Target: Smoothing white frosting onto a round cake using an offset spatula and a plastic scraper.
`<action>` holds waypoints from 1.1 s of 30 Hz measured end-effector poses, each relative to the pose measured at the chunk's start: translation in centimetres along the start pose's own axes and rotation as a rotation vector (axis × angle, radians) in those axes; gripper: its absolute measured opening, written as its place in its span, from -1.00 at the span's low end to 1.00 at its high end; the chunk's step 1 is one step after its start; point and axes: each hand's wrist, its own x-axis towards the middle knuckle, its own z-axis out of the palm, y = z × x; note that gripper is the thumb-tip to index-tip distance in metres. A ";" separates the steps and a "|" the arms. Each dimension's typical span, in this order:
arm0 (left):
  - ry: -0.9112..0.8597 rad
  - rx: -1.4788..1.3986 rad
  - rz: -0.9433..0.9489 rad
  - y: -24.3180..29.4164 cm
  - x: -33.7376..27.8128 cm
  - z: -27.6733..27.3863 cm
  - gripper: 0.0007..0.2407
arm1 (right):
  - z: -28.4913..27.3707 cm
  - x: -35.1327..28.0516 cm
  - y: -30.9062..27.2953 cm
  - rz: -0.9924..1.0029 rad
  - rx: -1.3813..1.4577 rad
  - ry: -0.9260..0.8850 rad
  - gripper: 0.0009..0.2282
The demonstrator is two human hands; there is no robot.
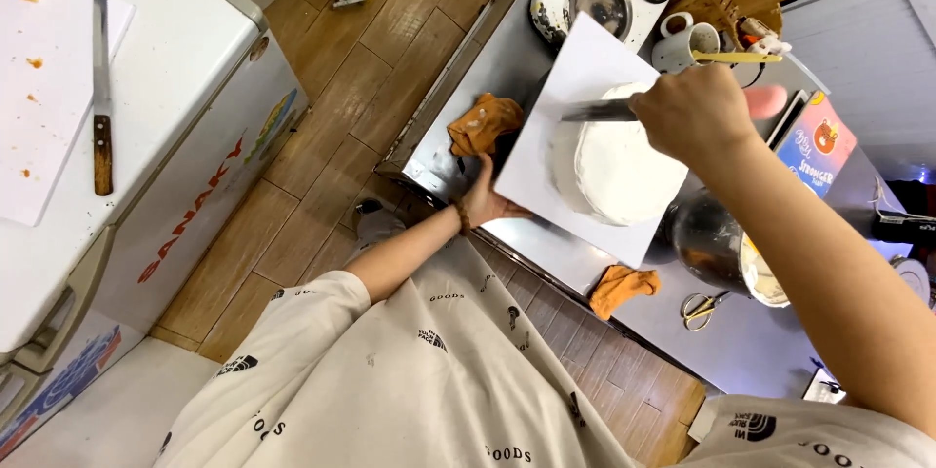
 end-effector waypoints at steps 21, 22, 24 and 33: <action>0.287 0.098 0.093 7.9 0.3 1.9 0.08 | -2.7 -2.9 -4.1 -0.144 0.012 0.038 -0.88; 0.213 0.049 0.231 8.1 0.5 1.9 0.12 | -2.4 -2.8 -4.2 -0.133 0.012 0.055 -0.87; 0.136 0.010 0.361 8.0 0.2 3.2 0.17 | -1.9 -2.8 -4.1 -0.110 0.021 0.070 -0.87; 0.111 0.170 0.244 8.2 0.5 1.7 0.19 | -0.2 -2.9 -3.4 -0.108 -0.006 0.023 -0.87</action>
